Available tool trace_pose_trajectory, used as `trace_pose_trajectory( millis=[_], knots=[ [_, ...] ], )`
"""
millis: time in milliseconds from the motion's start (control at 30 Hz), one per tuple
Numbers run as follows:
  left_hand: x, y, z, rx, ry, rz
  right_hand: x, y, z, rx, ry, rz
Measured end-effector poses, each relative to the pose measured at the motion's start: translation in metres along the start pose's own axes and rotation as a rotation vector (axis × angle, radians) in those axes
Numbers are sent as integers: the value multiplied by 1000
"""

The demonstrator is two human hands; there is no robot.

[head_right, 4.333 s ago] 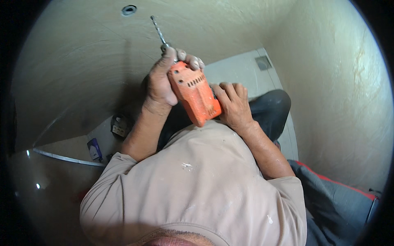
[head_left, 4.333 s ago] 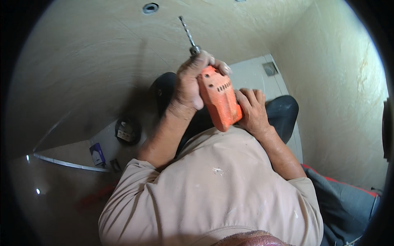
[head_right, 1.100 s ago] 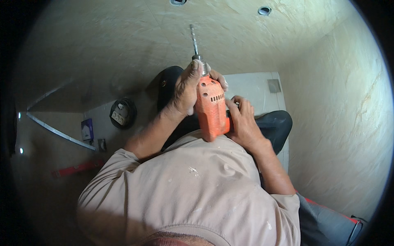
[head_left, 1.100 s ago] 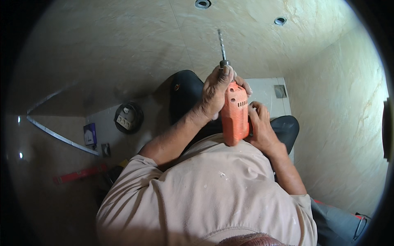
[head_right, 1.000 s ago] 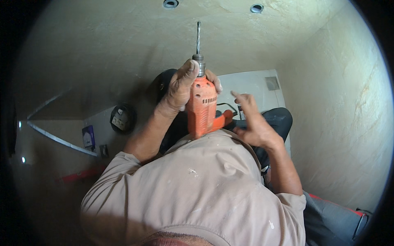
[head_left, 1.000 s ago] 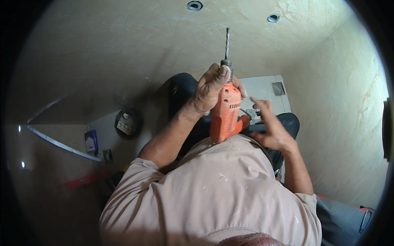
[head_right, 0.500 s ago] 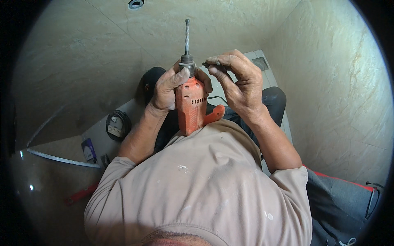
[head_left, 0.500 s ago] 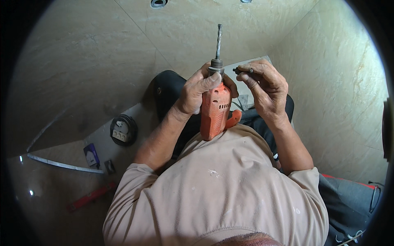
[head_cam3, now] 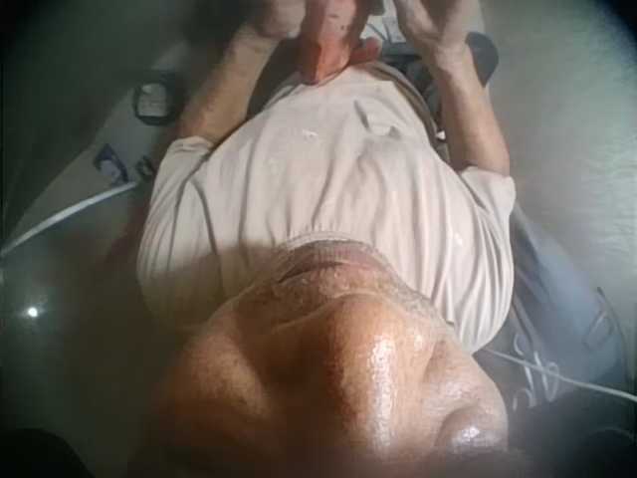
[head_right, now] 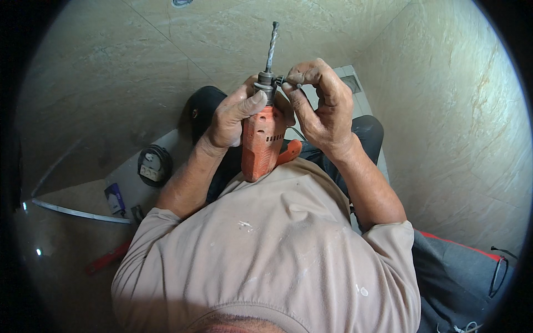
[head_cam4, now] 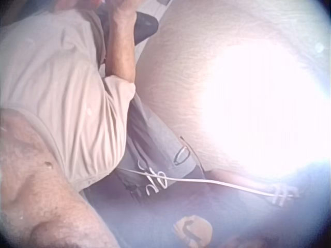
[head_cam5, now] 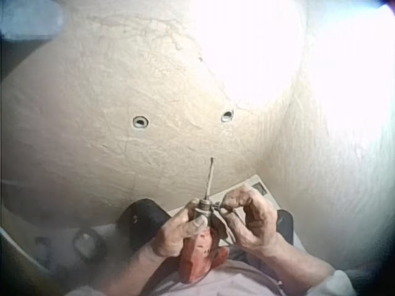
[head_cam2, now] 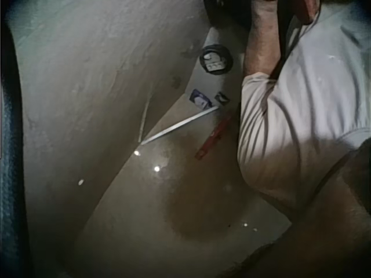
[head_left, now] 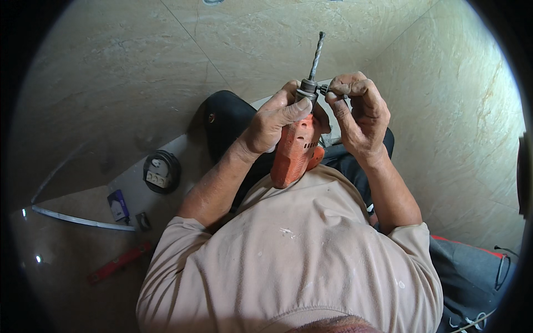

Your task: The person drills a hole into a tiled wall using a power drill and uses the back of an axe to hammer a small metal pin into the wall.

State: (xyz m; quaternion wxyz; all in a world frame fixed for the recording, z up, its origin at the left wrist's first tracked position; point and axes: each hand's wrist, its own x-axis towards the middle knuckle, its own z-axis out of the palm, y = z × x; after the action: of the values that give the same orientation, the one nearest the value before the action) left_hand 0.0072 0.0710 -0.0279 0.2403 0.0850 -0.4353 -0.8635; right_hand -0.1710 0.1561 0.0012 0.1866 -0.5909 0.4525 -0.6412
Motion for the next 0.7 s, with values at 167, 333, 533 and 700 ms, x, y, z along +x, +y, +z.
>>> trace_pose_trajectory(
  millis=[167, 333, 533, 700],
  knots=[
    [5, -9, -11, 116, -30, 40, 2, 4, -9, -134, -69, -103],
    [8, -3, 0, 121, -56, 18, -1, -1, -15, -127, -43, -120],
    [10, -2, 0, 172, -37, 49, 9, -6, -20, -325, -106, -270],
    [12, 5, 9, 151, -127, 7, 15, -13, -33, -381, -152, -303]
  ],
)
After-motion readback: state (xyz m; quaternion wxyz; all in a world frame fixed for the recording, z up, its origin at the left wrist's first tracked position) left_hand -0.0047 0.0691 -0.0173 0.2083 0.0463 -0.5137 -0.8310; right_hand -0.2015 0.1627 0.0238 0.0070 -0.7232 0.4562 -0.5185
